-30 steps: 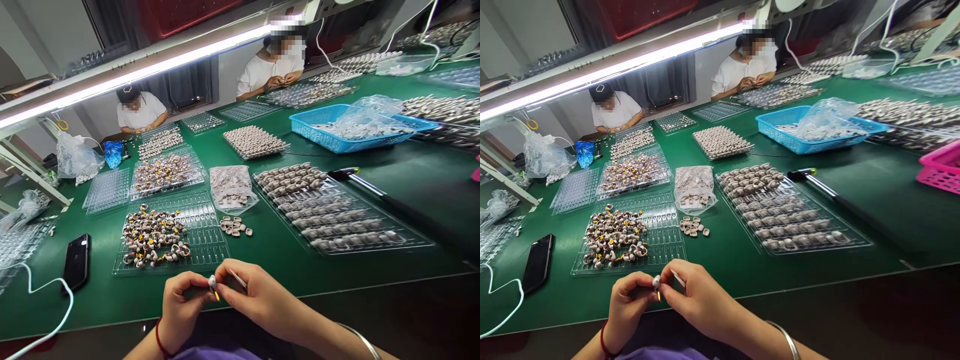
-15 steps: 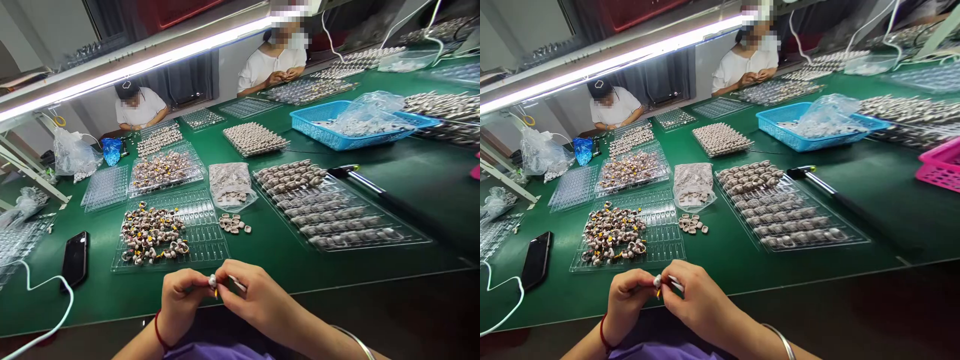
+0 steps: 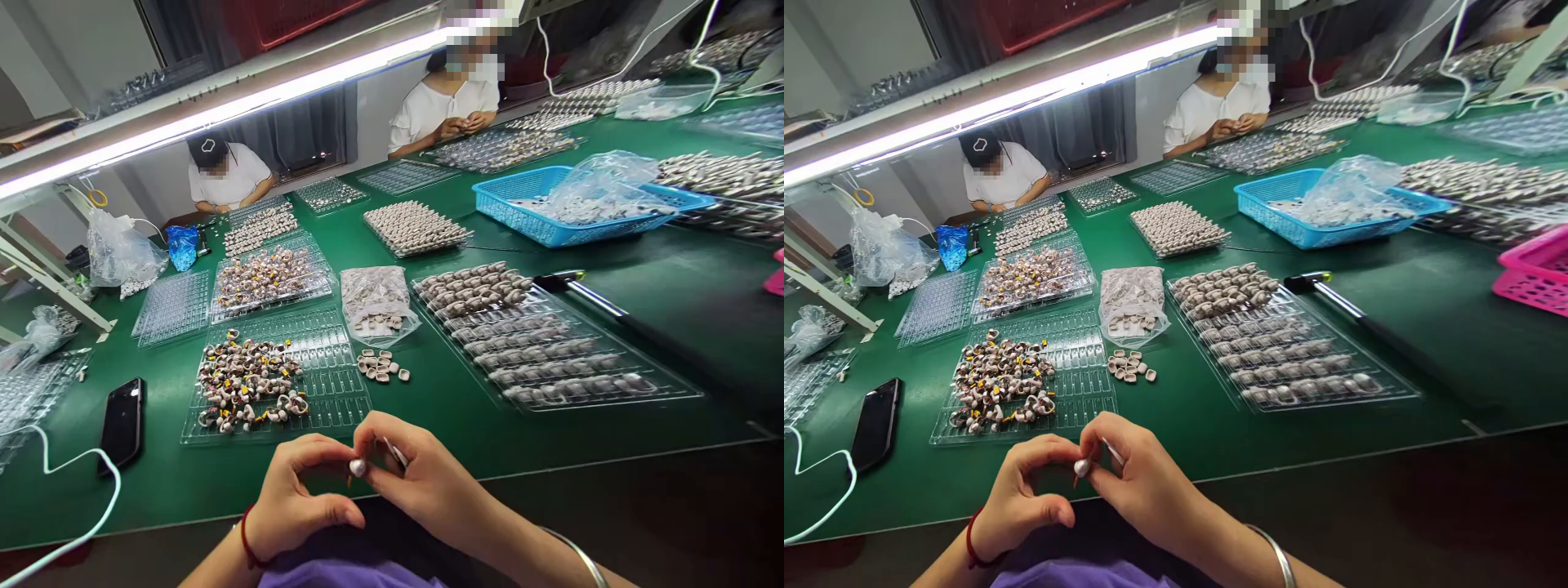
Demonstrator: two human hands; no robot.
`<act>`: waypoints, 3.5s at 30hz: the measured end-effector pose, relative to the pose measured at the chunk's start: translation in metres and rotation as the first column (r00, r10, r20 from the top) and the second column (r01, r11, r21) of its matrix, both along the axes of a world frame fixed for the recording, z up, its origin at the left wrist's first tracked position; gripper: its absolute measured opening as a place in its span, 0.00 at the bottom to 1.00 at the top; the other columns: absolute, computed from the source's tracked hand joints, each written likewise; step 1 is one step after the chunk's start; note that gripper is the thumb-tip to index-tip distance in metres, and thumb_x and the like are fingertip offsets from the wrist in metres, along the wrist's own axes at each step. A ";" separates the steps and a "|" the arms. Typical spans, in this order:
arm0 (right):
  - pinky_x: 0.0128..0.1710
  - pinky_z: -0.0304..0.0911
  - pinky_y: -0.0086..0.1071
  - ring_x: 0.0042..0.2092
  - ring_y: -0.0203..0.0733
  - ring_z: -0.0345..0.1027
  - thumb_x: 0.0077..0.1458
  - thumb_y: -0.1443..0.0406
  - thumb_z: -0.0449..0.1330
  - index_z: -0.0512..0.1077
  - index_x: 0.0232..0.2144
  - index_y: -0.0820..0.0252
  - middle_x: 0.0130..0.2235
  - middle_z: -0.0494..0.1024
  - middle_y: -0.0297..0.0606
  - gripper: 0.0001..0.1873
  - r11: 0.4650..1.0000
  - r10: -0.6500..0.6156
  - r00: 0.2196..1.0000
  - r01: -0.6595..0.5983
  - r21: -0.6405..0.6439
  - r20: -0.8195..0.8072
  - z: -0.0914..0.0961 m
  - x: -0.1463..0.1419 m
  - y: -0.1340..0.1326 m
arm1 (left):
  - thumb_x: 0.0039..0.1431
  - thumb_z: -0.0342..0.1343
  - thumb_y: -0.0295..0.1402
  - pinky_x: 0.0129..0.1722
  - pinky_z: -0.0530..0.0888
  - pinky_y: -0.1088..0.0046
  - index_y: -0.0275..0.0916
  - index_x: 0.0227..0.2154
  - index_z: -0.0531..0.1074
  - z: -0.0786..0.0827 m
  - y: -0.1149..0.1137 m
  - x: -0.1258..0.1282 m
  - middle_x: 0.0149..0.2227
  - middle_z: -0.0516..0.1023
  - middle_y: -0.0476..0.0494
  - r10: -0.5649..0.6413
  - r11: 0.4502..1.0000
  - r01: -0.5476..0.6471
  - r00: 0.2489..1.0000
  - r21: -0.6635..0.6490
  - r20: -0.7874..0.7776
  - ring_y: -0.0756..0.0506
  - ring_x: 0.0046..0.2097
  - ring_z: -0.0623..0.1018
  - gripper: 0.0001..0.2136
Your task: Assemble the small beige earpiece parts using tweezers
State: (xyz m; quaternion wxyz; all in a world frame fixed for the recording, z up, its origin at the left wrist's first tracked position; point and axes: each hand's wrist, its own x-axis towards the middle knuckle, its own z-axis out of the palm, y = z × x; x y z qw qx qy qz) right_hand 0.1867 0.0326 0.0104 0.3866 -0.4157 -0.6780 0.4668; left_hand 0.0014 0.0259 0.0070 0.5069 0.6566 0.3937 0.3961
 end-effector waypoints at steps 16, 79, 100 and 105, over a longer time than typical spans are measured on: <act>0.33 0.65 0.29 0.33 0.36 0.64 0.65 0.60 0.50 0.57 0.56 0.53 0.35 0.65 0.33 0.18 0.998 0.032 0.986 -0.022 0.062 -0.164 -0.038 0.013 0.021 | 0.49 0.57 0.23 0.32 0.73 0.74 0.34 0.30 0.81 -0.016 0.016 -0.004 0.29 0.82 0.41 0.167 0.978 -0.189 0.962 -0.083 -0.218 0.46 0.31 0.78 0.08; 0.25 0.61 0.34 0.26 0.42 0.65 0.46 0.82 0.52 0.72 0.32 0.64 0.27 0.72 0.39 0.16 0.696 -0.324 0.632 -0.345 0.630 0.704 -0.020 -0.015 -0.005 | 0.48 0.55 0.25 0.27 0.71 0.75 0.33 0.29 0.77 -0.028 0.013 0.000 0.26 0.79 0.43 0.167 0.975 -0.207 0.923 -0.082 -0.347 0.47 0.27 0.75 0.07; 0.31 0.70 0.30 0.31 0.39 0.70 0.52 0.79 0.49 0.71 0.45 0.62 0.36 0.72 0.40 0.21 0.862 -0.044 0.878 -0.208 0.463 0.477 -0.009 0.015 0.004 | 0.45 0.55 0.24 0.25 0.64 0.76 0.37 0.26 0.69 -0.026 0.015 -0.004 0.23 0.71 0.51 0.124 0.973 -0.167 0.960 -0.160 -0.250 0.51 0.25 0.68 0.03; 0.32 0.68 0.26 0.32 0.36 0.70 0.52 0.79 0.50 0.72 0.37 0.59 0.38 0.72 0.39 0.17 0.850 0.171 0.922 -0.316 0.420 0.347 -0.027 0.009 0.010 | 0.41 0.57 0.23 0.23 0.60 0.79 0.37 0.23 0.65 -0.018 0.015 0.000 0.22 0.66 0.55 0.000 0.945 -0.021 0.998 -0.327 -0.063 0.54 0.24 0.62 0.06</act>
